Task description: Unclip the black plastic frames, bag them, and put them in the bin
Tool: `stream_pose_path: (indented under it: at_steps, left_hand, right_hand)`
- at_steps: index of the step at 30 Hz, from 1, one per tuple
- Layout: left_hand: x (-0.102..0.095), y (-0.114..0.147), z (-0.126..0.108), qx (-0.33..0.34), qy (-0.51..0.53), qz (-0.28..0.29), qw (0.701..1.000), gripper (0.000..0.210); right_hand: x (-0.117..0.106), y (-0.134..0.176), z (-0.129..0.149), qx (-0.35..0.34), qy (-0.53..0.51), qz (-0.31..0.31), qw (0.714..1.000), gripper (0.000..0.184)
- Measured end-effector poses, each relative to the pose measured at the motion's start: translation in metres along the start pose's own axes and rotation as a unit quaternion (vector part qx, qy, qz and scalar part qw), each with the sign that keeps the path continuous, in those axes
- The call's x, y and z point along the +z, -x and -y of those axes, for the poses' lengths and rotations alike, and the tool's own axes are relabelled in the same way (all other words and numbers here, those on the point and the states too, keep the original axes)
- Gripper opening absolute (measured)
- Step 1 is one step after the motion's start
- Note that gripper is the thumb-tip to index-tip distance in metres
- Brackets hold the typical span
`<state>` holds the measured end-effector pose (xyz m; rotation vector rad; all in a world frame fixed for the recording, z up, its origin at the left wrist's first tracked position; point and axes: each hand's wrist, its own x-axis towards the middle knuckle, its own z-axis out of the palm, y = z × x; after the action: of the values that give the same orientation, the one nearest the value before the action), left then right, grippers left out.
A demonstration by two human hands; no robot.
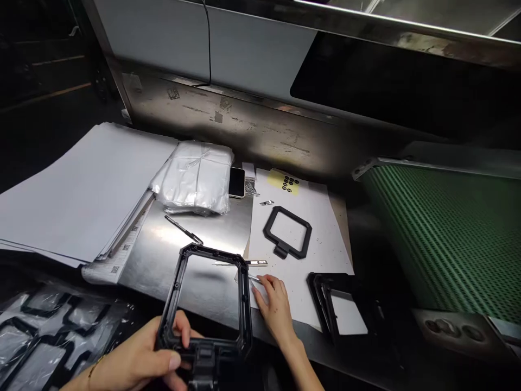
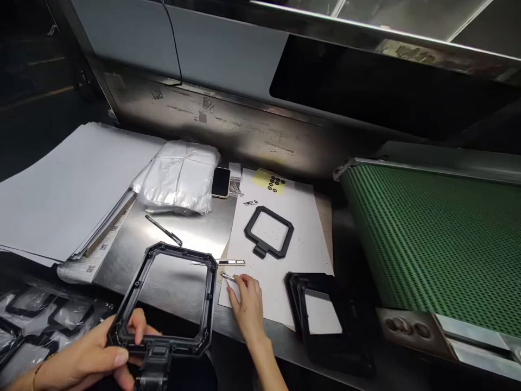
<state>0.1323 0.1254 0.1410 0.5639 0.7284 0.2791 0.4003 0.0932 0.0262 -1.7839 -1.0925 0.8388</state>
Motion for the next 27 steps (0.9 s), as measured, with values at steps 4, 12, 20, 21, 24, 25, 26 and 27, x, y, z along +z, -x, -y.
stream_pose_path:
  at_steps: [4,12,20,21,24,25,26,27]
  left_hand:
    - [-0.004,-0.005,-0.005,0.035,0.026,-0.013,0.999,0.031]
    - [-0.009,0.002,-0.015,0.025,0.051,-0.006,0.998,0.023]
    - [-0.005,0.025,-0.016,-0.010,0.007,0.041,0.999,0.050]
    - [-0.006,0.028,-0.016,-0.007,-0.008,0.045,0.999,0.050]
    - [-0.005,0.036,-0.020,-0.027,-0.054,0.055,0.997,0.050]
    - [-0.004,0.038,-0.023,-0.041,-0.065,0.055,0.996,0.050]
    - [-0.002,0.041,-0.026,-0.053,-0.072,0.052,0.995,0.050]
    - [0.000,0.043,-0.029,-0.064,-0.077,0.045,0.994,0.050]
  right_hand:
    - [0.003,0.009,0.033,0.073,-0.090,0.033,0.993,0.034]
    - [0.032,0.038,0.117,0.182,-0.395,0.151,0.888,0.021]
    - [0.016,0.047,0.134,-0.015,-0.090,0.012,0.996,0.020]
    - [0.009,0.049,0.140,-0.058,-0.037,-0.003,0.998,0.018]
    - [-0.007,0.057,0.162,-0.208,0.081,0.066,0.973,0.019]
    - [-0.010,0.061,0.170,-0.255,0.117,0.103,0.954,0.019]
    - [-0.011,0.064,0.177,-0.295,0.151,0.131,0.934,0.017]
    - [-0.011,0.067,0.184,-0.324,0.182,0.145,0.917,0.015]
